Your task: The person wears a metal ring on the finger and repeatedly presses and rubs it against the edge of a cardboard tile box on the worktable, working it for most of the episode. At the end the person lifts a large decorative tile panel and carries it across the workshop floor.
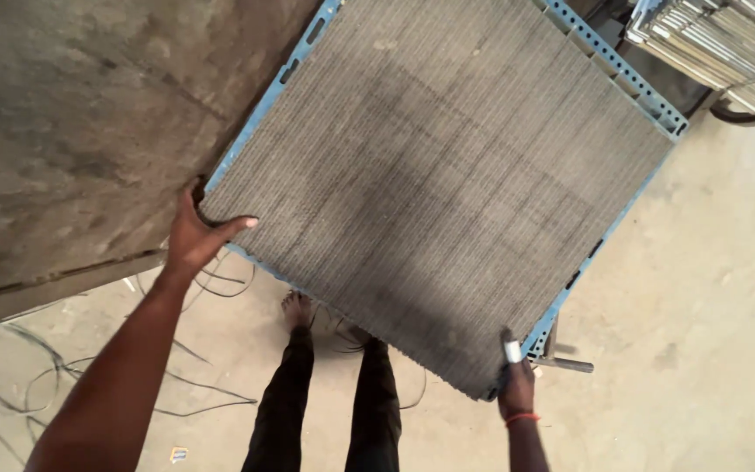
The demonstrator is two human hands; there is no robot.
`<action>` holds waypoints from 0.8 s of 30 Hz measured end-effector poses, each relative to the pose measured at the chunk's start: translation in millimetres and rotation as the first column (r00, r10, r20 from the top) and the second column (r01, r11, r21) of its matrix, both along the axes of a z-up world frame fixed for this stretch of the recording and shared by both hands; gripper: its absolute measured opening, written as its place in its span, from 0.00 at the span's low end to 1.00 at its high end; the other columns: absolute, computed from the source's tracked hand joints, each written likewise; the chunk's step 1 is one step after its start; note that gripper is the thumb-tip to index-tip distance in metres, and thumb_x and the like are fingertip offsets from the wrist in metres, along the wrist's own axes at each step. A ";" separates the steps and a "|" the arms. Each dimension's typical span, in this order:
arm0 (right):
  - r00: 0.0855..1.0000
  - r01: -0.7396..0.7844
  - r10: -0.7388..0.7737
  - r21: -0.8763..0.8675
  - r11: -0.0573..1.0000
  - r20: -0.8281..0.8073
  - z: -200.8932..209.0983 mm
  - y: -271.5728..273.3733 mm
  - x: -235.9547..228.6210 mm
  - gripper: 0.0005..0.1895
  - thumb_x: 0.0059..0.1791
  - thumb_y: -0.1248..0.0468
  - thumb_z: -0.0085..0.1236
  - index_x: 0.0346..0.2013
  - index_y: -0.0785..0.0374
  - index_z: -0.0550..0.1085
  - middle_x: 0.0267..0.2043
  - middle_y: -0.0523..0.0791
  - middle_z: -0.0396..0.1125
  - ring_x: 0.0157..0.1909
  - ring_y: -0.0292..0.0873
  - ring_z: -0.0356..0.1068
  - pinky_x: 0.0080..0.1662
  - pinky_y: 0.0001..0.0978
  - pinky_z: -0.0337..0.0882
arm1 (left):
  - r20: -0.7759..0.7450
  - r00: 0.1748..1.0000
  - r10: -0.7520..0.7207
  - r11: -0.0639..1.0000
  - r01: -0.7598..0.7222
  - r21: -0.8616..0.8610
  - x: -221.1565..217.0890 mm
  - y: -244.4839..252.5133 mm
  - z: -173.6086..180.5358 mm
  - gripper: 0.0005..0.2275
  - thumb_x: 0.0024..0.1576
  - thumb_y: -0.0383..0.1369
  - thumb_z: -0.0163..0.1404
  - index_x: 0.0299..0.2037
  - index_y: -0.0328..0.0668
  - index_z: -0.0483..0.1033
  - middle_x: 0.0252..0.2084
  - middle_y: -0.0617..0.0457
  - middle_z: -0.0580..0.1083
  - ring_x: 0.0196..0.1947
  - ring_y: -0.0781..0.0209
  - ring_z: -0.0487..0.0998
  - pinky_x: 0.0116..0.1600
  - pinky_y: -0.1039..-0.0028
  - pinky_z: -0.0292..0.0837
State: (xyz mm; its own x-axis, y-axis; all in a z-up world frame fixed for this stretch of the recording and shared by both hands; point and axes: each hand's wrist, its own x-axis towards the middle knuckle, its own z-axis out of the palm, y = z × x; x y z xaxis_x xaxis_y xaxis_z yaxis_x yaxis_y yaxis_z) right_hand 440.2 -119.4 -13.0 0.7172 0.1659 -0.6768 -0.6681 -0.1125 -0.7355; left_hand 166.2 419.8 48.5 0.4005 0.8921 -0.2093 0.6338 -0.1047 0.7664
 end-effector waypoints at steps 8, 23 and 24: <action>0.994 -0.086 0.094 -0.159 0.983 0.049 -171.7 -184.2 86.1 0.33 0.58 0.53 0.61 0.58 0.84 0.62 0.48 0.59 0.53 0.47 0.56 0.54 0.47 0.51 0.56 | -0.130 0.991 -0.023 0.980 -0.003 -0.199 -15.8 -48.4 4.7 0.46 0.33 0.53 0.70 0.60 0.35 0.66 0.54 0.40 0.76 0.54 0.48 0.78 0.56 0.60 0.74; 0.990 -0.131 0.139 -0.160 0.978 0.037 -43.9 -116.4 98.0 0.38 0.50 0.51 0.58 0.67 0.70 0.63 0.64 0.50 0.65 0.65 0.52 0.63 0.62 0.48 0.62 | -0.224 0.964 -0.143 0.978 0.103 -0.182 63.2 -25.2 19.1 0.50 0.34 0.66 0.64 0.61 0.33 0.72 0.52 0.38 0.78 0.52 0.44 0.80 0.59 0.60 0.73; 0.993 -0.111 0.115 -0.172 0.979 0.013 1.9 -117.9 75.5 0.32 0.50 0.52 0.57 0.63 0.70 0.68 0.60 0.50 0.69 0.60 0.51 0.67 0.59 0.47 0.66 | -0.252 0.947 -0.198 0.961 0.137 -0.239 55.6 -36.2 37.8 0.49 0.33 0.66 0.63 0.60 0.36 0.74 0.51 0.40 0.80 0.51 0.45 0.81 0.59 0.60 0.74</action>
State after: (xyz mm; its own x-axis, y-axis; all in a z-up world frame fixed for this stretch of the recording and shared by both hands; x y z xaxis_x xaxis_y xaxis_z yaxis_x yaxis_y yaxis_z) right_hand 515.6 -237.3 -11.1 0.7157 0.1305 -0.6861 -0.6274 -0.3113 -0.7137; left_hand 221.8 383.6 86.3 0.4412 0.7379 -0.5108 0.8079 -0.0787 0.5841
